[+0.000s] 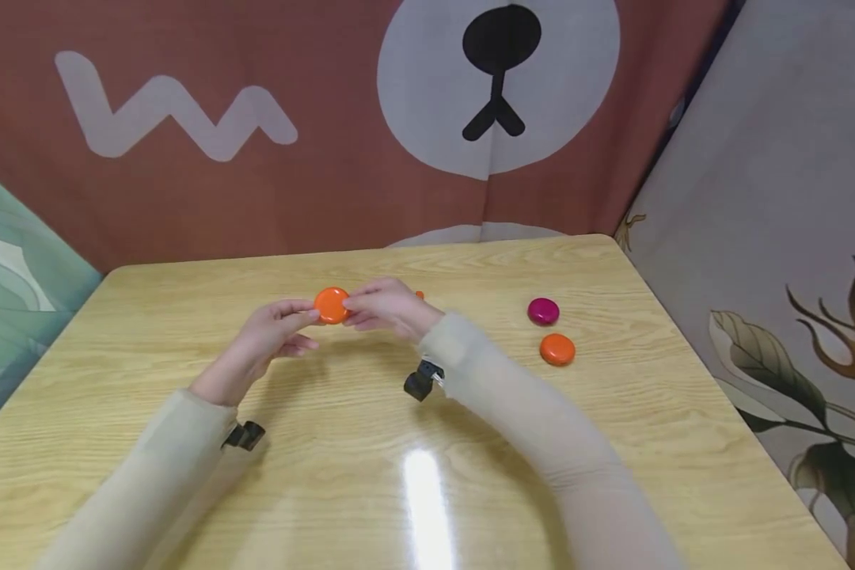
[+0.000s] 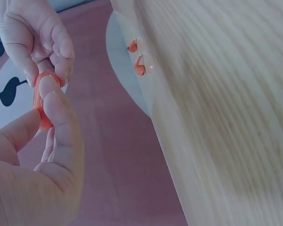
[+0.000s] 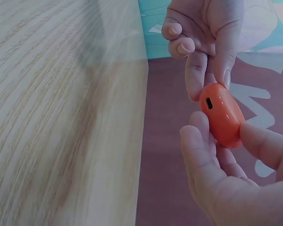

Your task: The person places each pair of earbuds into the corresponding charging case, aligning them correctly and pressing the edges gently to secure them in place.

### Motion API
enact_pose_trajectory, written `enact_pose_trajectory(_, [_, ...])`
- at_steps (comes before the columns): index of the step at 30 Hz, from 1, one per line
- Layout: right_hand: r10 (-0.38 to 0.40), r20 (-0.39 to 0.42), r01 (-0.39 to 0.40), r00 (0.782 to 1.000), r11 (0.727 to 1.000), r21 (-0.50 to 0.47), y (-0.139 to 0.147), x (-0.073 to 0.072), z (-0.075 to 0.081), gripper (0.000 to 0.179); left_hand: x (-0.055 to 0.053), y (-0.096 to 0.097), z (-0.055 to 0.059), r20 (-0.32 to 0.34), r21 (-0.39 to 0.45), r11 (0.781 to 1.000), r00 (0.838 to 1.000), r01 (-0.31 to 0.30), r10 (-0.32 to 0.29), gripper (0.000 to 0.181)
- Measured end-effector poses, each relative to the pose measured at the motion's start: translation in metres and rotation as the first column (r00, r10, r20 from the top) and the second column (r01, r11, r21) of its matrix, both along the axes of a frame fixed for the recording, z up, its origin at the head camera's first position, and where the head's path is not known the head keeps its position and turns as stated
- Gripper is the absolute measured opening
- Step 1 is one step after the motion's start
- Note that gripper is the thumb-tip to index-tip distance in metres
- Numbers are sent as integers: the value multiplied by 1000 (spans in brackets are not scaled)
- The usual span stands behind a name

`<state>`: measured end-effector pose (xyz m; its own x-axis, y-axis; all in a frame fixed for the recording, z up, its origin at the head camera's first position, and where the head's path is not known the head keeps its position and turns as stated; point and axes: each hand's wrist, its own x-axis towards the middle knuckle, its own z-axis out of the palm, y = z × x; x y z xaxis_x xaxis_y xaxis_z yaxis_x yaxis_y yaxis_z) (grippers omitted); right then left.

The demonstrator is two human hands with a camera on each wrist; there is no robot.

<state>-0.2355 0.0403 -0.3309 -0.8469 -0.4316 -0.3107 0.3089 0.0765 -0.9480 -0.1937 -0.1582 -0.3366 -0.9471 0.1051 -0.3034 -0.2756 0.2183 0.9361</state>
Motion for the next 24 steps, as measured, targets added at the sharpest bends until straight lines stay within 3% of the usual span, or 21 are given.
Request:
enact_pose_trajectory(17, [67, -65, -64, 996, 996, 54, 13, 12, 12, 32, 13, 8, 8, -70, 11, 1000, 997, 13, -12, 42])
enact_pose_trajectory(24, [61, -68, -59, 996, 998, 31, 17, 18, 13, 31, 20, 11, 9, -76, 30, 1000, 997, 4, -1, 39])
